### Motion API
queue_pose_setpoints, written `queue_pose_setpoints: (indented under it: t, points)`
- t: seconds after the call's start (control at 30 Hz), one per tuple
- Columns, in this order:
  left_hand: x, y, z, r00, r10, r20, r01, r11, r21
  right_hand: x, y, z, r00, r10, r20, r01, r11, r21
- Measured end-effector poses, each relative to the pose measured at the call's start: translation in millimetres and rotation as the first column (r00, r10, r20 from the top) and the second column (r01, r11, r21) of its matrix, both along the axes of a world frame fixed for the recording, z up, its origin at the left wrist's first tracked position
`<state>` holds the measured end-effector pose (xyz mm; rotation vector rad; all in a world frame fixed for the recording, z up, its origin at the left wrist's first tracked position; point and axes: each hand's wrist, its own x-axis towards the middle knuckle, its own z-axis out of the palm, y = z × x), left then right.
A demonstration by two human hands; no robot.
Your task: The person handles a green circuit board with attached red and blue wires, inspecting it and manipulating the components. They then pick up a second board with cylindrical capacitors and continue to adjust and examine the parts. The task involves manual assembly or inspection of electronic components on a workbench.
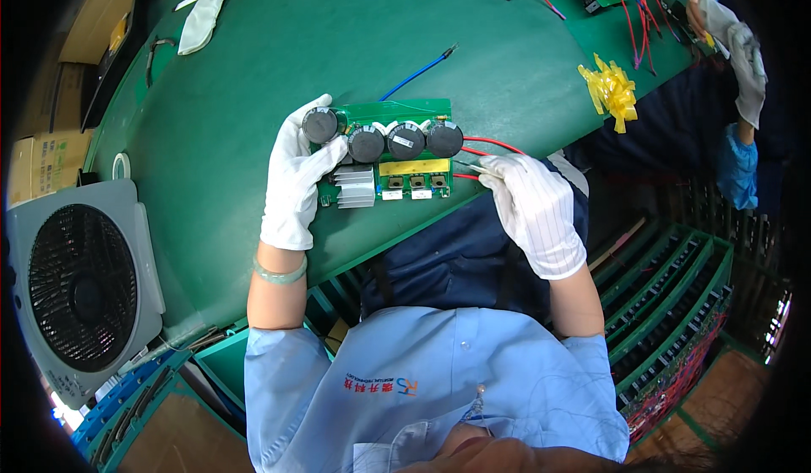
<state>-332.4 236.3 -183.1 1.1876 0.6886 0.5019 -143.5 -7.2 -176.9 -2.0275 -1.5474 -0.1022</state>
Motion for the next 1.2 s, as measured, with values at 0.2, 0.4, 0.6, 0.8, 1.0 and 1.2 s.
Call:
queue_pose_setpoints:
  t: [0.2,0.4,0.6,0.8,1.0,1.2]
  points:
    - [2,-1,4,0.999,-0.018,0.032,0.017,1.000,0.021,4,10,3,0.998,-0.043,-0.041,0.043,0.999,-0.012]
    - [5,-3,10,0.999,-0.024,0.029,0.024,1.000,0.019,13,12,7,1.000,-0.024,-0.010,0.023,0.997,-0.075]
    - [5,-3,9,1.000,-0.023,0.018,0.022,0.999,0.027,21,14,5,1.000,0.023,-0.020,-0.025,0.997,-0.074]
    - [4,-2,7,0.999,-0.025,0.042,0.025,1.000,0.014,32,18,8,0.989,0.101,-0.108,-0.114,0.987,-0.116]
    - [3,-4,2,0.999,-0.020,0.041,0.018,0.999,0.042,40,22,7,0.970,0.169,-0.175,-0.191,0.975,-0.114]
    - [3,-3,1,0.997,-0.036,0.063,0.032,0.997,0.072,44,25,2,0.955,0.225,-0.192,-0.249,0.962,-0.108]
